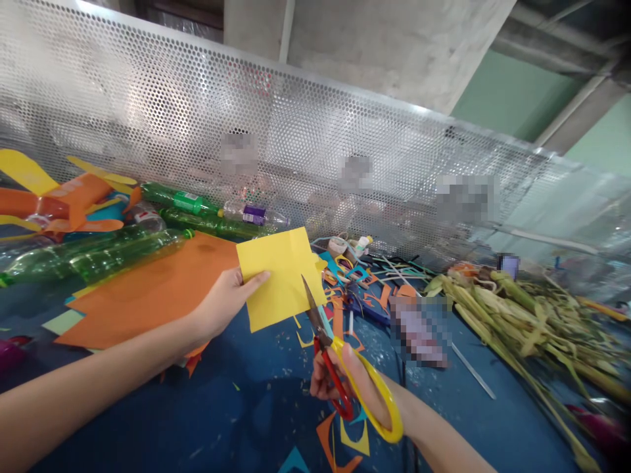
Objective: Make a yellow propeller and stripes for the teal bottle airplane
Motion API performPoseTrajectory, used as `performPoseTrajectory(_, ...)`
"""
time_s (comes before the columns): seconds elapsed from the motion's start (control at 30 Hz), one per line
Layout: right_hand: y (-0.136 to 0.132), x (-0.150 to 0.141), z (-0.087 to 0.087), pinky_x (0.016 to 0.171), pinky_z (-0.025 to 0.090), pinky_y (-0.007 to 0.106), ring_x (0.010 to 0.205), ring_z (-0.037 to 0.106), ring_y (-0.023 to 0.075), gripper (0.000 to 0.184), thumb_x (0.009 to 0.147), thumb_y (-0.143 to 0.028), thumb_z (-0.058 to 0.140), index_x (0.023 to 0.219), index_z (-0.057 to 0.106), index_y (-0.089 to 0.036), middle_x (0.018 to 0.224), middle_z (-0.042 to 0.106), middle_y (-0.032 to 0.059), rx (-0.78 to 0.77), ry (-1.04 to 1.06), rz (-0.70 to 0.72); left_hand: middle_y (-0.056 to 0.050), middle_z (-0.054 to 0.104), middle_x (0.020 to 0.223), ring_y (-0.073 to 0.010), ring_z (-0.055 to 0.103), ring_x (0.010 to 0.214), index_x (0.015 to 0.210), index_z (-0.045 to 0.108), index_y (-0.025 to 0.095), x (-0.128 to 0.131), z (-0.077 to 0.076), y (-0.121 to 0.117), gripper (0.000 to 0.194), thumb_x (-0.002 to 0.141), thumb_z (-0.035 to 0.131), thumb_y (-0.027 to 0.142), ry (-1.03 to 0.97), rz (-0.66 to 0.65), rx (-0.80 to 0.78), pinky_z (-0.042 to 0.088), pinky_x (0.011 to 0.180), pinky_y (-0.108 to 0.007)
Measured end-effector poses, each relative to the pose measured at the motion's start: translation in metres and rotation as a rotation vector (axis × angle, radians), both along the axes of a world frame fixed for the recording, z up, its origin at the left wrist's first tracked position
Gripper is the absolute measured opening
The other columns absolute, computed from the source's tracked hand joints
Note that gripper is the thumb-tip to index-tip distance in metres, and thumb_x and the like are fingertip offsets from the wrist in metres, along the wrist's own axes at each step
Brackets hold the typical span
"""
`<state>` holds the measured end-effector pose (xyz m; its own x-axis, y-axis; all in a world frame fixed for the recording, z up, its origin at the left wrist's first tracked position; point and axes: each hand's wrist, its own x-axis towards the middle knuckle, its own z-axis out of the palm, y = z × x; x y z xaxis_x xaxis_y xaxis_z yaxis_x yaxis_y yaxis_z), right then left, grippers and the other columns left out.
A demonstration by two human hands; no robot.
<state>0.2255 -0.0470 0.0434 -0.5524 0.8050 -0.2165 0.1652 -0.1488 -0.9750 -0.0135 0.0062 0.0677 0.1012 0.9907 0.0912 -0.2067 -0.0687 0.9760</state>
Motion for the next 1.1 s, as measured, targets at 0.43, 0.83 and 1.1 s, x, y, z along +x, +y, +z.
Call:
performPoseTrajectory(0.43,0.001,-0.003,0.01,0.074,0.046,0.036,0.07,0.058,0.0185,0.071,0.068,-0.08,0.028,0.077,0.054,-0.015,0.073,0.06,0.0083,-0.069,0.019,0.002,-0.008,0.069,0.099,-0.0237,0.067,0.083,0.105,0.062,0.014,0.001,-0.003,-0.003,0.039,0.076,0.062,0.041,0.089,-0.067,-0.042,0.054,0.075,-0.035)
performPoseTrajectory(0.83,0.003,-0.003,-0.003,0.075,0.047,0.04,0.071,0.058,0.0203,0.07,0.068,-0.08,0.028,0.08,0.054,-0.016,0.074,0.058,0.0072,-0.035,0.107,-0.025,-0.007,0.068,0.101,-0.0228,0.066,0.086,0.105,0.063,0.016,0.005,-0.007,-0.008,0.036,0.078,0.06,0.04,0.102,-0.127,-0.032,0.054,0.075,-0.031)
performPoseTrajectory(1.1,0.0,-0.002,-0.014,0.066,0.048,0.031,0.067,0.054,0.0153,0.048,0.087,-0.059,0.028,0.086,0.051,-0.017,0.078,0.055,0.0046,0.206,0.039,-0.063,-0.008,0.068,0.103,-0.0229,0.066,0.087,0.109,0.061,0.016,0.01,-0.005,-0.014,0.04,0.076,0.063,0.039,0.001,-0.184,-0.099,0.052,0.079,-0.034)
